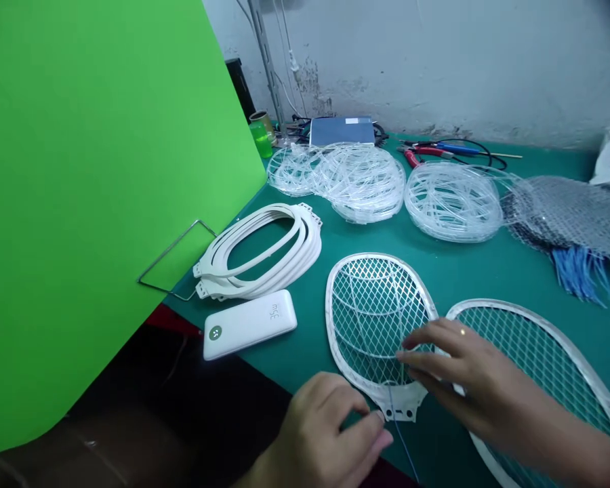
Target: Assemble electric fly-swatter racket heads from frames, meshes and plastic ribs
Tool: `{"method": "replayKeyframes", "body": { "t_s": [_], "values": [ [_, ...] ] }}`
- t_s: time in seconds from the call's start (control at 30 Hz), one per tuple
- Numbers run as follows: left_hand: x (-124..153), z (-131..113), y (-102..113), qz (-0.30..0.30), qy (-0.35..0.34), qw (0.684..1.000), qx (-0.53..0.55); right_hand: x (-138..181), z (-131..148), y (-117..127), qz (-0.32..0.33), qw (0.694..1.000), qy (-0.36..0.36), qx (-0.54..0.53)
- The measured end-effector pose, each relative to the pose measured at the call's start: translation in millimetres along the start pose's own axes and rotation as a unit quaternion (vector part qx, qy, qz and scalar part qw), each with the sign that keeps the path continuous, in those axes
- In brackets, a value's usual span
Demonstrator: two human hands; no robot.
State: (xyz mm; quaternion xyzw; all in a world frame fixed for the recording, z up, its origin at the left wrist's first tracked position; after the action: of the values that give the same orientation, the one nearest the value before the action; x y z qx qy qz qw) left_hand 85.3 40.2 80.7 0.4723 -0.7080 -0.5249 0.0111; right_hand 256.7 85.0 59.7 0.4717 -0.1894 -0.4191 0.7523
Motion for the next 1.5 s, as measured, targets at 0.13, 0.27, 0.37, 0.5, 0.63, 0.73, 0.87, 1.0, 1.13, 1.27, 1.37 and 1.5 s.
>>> {"method": "replayKeyframes", "body": {
  "t_s": [0.13,0.27,0.37,0.5,0.63,0.73,0.87,1.0,1.13,1.27,1.37,1.5],
  "values": [
    [15,-10,-24,-0.023,-0.038,0.999,-0.018,37,19,-22,-0.042,0.998,-0.042,0.014],
    [23,-9,-34,-0.007,-0.027,0.999,-0.032,38,25,-36,-0.079,0.995,-0.054,0.031],
    [26,-7,-37,0.013,-0.022,0.999,-0.041,34,26,-37,-0.095,0.994,-0.045,0.028],
    [27,-8,-35,-0.004,-0.027,0.998,-0.053,30,28,-33,-0.090,0.995,-0.022,0.029],
    [25,-10,-35,-0.010,-0.028,0.999,-0.038,29,31,-29,-0.086,0.995,0.010,0.041],
    [24,-10,-36,-0.006,-0.027,0.999,-0.025,30,30,-29,-0.085,0.995,0.012,0.044],
    [24,-9,-37,0.002,-0.033,0.999,-0.010,32,26,-32,-0.086,0.995,0.004,0.042],
    [24,-9,-40,0.030,-0.035,0.999,-0.019,32,24,-34,-0.098,0.995,-0.003,0.027],
    [24,-9,-42,0.046,-0.028,0.998,-0.029,23,21,-36,-0.062,0.997,-0.046,0.029],
    [26,-8,-44,0.073,-0.019,0.997,-0.026,10,17,-41,0.019,0.994,-0.105,0.035],
    [27,-9,-43,0.096,-0.011,0.995,-0.027,2,15,-41,0.053,0.988,-0.137,0.052],
    [32,-14,-41,0.101,-0.034,0.993,-0.049,7,25,-36,0.023,0.992,-0.110,0.051]
  ]
}}
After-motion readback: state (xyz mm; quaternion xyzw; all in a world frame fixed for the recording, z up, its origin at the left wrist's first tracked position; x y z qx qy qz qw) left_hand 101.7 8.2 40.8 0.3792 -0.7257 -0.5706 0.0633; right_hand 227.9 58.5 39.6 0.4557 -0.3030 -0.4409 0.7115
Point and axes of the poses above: each hand's wrist, its own x-axis away from the middle knuckle, its own y-axis out of the back of the hand, z = x × y, the point moved 7 cm from there along -x, towards the middle knuckle, and after that the axes turned 3 degrees about -y, right-handed, at the moved point
